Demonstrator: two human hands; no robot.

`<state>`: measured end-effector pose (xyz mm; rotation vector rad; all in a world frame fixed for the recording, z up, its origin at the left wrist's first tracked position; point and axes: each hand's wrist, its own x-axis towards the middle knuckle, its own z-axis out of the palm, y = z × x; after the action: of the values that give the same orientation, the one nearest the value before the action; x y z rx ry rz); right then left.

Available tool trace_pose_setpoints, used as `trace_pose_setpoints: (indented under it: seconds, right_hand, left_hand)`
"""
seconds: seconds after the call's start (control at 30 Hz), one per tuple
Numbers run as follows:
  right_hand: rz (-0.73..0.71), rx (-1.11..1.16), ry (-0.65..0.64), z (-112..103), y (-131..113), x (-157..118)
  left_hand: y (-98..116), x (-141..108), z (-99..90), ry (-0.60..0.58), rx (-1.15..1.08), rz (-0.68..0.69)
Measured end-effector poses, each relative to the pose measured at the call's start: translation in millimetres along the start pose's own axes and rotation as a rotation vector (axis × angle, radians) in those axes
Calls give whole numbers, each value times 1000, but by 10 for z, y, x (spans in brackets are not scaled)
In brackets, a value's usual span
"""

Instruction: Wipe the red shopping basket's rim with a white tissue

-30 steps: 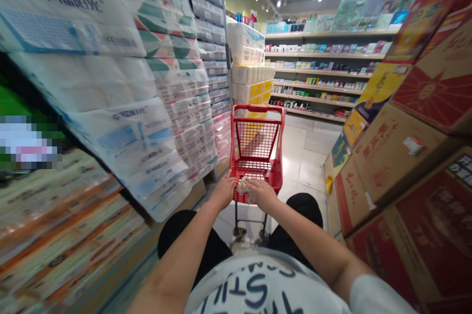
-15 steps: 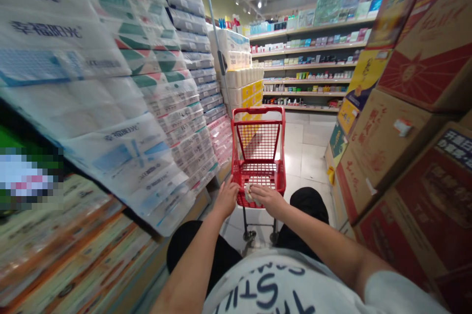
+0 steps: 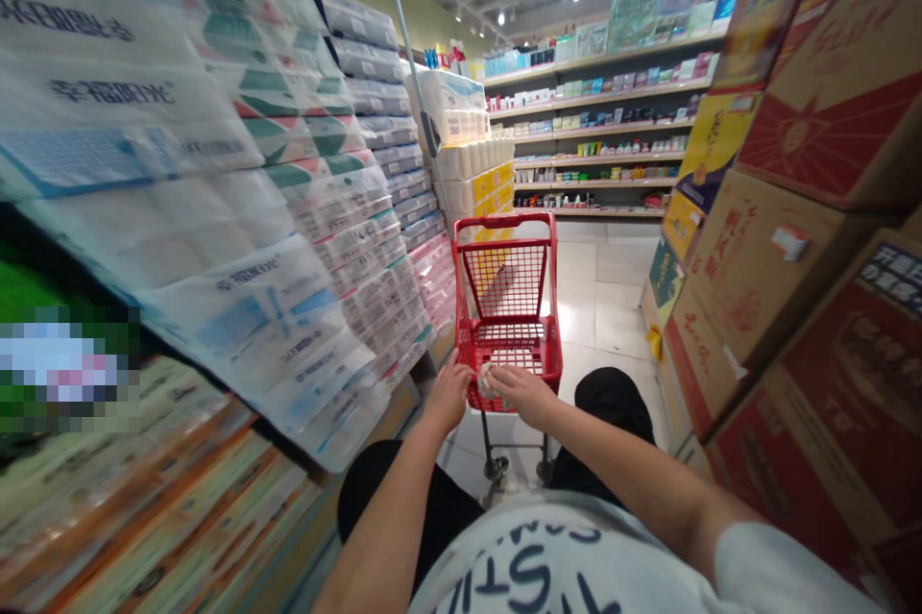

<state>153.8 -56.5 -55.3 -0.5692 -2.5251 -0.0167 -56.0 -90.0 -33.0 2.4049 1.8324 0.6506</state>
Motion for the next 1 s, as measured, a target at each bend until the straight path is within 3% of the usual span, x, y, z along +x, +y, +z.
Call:
trace_pose_setpoints:
  seconds: [0.2, 0.47, 0.57, 0.67, 0.77, 0.9, 1.0]
  right_hand:
    - [-50, -37, -12, -80, 105, -279]
    - [128, -93, -39, 108, -228, 175]
    - [88, -73, -64, 97, -122, 130]
    - [31, -65, -60, 18, 73, -88]
    - [57, -72, -24, -50, 150, -229]
    - [200, -63, 18, -3, -37, -59]
    - [208, -33, 8, 81, -190, 143]
  left_hand:
    - [-8, -48, 69, 38, -37, 47]
    - [42, 36, 151, 22, 12, 21]
    - [22, 29, 123, 11, 32, 6]
    - [-11, 7, 90, 26, 33, 0]
    - [-17, -1, 85, 47, 21, -8]
    - [45, -1, 137, 50, 74, -12]
    - [100, -27, 192, 9, 195, -20]
